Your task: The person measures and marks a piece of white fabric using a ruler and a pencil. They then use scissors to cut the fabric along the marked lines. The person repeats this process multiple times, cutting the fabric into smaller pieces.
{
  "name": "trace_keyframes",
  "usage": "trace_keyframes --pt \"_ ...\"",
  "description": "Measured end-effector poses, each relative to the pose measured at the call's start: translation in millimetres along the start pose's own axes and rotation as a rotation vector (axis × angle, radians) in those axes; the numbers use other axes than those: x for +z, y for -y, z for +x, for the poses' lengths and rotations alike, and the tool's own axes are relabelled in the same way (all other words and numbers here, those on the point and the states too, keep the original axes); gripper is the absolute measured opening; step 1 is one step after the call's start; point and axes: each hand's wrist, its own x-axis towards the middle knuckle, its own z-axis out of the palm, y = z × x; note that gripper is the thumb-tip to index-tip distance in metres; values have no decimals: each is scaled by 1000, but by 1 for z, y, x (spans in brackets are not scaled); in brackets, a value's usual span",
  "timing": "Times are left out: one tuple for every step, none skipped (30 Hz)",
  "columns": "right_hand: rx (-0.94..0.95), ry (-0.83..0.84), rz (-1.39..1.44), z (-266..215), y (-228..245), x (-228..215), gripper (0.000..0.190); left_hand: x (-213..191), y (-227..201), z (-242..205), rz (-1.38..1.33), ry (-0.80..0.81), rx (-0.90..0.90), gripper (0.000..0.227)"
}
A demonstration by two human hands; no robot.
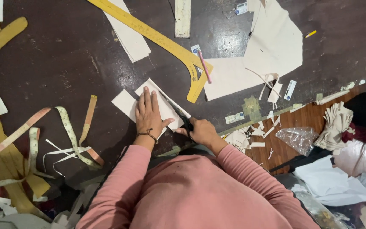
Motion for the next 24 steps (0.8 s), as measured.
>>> trace_keyframes --pt "-1 -2 -2 1 7 -6 38 1 2 1 -1 -3 -1 119" --pt "-11 0 18 2 13 -13 43 2 4 3 -19 -8 7 119" --pt "-14 7 41 0 18 -18 47 5 5 1 -39 -6 18 118" --pt "-10 10 42 2 16 -15 47 6 3 1 -40 -1 21 118" --pt "-19 -4 46 6 16 -13 50 6 3 2 -39 -4 17 118" --pt "-29 -18 51 10 16 -10 52 6 4 2 -37 -8 14 119" --pt "-32 -18 48 13 12 -6 52 8 5 3 -37 -10 11 119" --pt "-43 -21 31 16 8 -2 51 9 6 4 -27 -25 17 120" --pt "-54 -19 12 17 4 2 49 11 6 2 -18 -37 20 120" --pt "-57 -15 9 17 5 2 49 12 6 0 -20 -36 14 120" --pt "-51 -19 19 19 6 0 47 13 6 1 -28 -46 21 120" --pt "-46 -24 29 20 7 -2 45 13 6 2 -36 -57 28 120" --pt "-47 -25 26 19 14 -8 45 11 6 2 -36 -59 27 120" --pt "-34 -14 18 18 20 -15 47 9 5 3 -35 -61 21 119" --pt "-19 1 11 16 26 -19 49 8 4 1 -34 -58 15 118" --pt "-19 3 10 16 27 -21 49 9 5 2 -35 -57 13 118" --pt "-3 11 -1 15 27 -23 50 10 6 3 -37 -61 17 118" --pt "12 19 -13 15 28 -24 52 12 8 4 -40 -65 21 118" --pt "5 22 -14 5 32 -35 52 11 7 4 -39 -66 14 118" --pt "34 93 8 -4 36 -45 65 10 7 3 -34 -63 15 119" --pt "65 162 28 -13 39 -55 80 10 6 4 -33 -61 18 120" --pt "62 163 23 -10 31 -45 80 9 7 3 -35 -62 14 120" --pt "58 119 -45 -8 21 -36 64 8 6 2 -36 -55 10 121" --pt "52 74 -114 -5 11 -26 51 7 5 2 -36 -48 6 122"
